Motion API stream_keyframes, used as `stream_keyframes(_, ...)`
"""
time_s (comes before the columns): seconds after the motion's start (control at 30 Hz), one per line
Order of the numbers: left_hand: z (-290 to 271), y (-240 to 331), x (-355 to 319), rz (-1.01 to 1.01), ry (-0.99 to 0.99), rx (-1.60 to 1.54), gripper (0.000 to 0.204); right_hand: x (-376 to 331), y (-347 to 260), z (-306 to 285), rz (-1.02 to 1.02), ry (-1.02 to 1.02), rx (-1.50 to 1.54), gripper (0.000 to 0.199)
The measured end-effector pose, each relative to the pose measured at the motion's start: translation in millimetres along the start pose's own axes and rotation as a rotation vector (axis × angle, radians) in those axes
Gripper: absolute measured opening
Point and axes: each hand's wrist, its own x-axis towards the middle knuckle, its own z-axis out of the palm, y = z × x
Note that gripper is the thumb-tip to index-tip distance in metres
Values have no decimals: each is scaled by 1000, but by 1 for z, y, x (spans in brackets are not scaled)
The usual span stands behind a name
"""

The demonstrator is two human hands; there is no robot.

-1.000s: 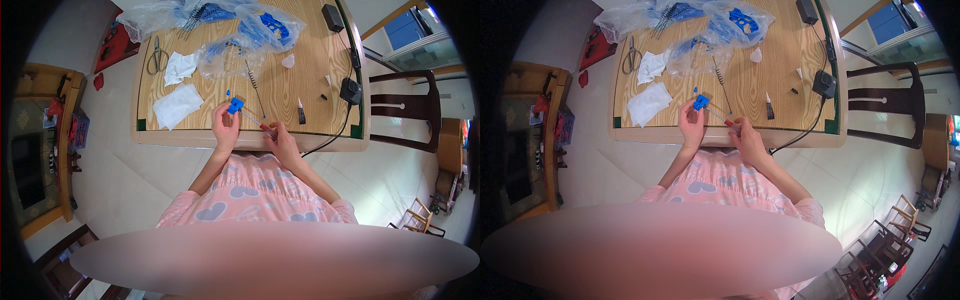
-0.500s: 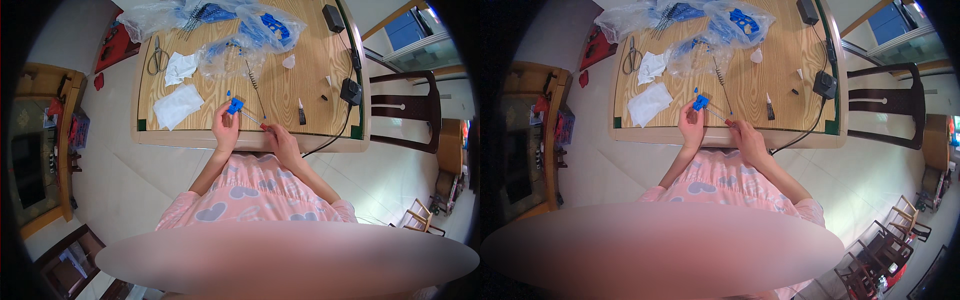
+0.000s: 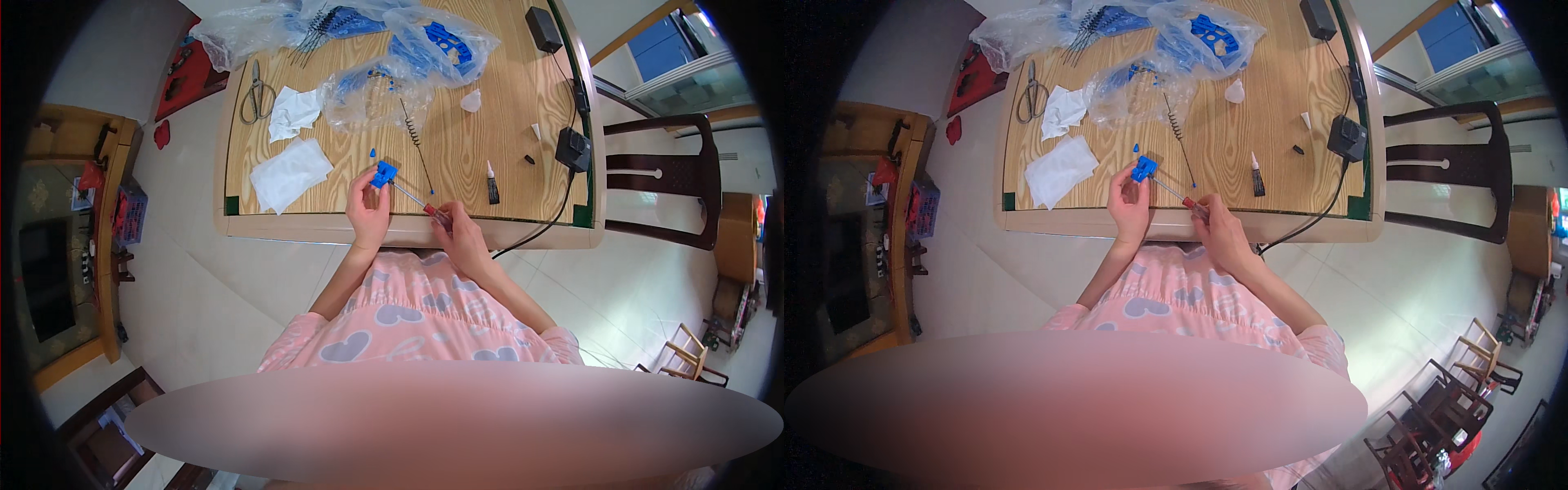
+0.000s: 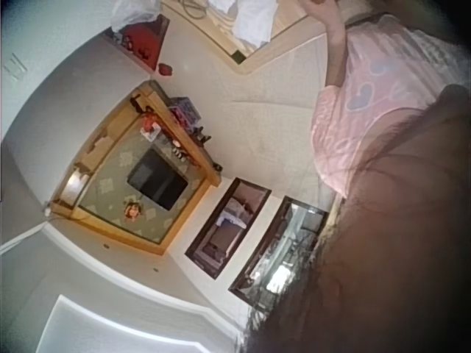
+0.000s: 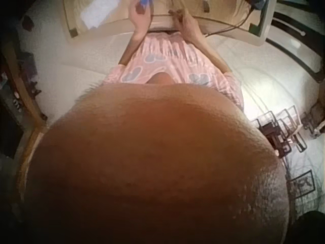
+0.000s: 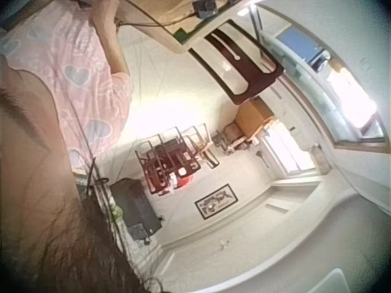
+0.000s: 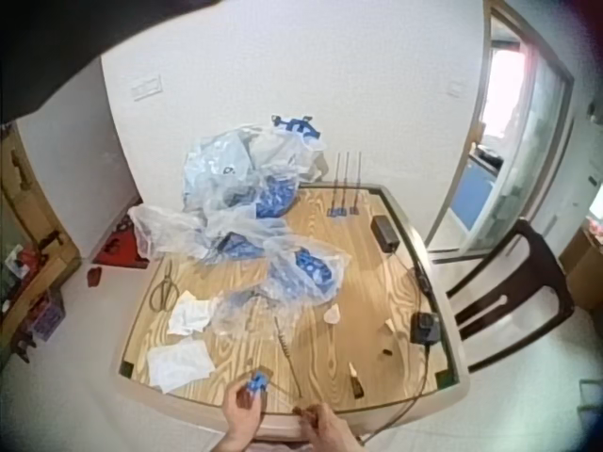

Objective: The person assembles a component by hand, combining a blue plastic part, a metal spring, and a small black electronic module, using glue and a screwdriver.

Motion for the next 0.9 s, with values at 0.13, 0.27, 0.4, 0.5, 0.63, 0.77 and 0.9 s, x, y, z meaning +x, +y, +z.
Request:
stream_keyframes(0.13,0,0,1,1,-3,5,34,3,10,3,-116,34,-74,28)
stream_keyframes(0.27,0,-3,-1,-14,-2,-23,34,0,0,1,23,3,-8,28)
stream_keyframes(0.4,0,4,3,52,2,24,32,1,3,2,52,-20,20,27)
stream_keyframes(0.5,-1,5,5,88,17,73,32,3,10,3,-102,37,-60,28)
stream_keyframes(0.63,0,3,3,69,36,-2,33,2,-2,-1,-118,67,-50,26)
stream_keyframes(0.77,1,-2,2,14,9,-87,35,1,6,4,-46,40,20,27)
stream_keyframes(0.9,0,1,2,5,-3,-60,36,4,9,3,-154,94,-117,27)
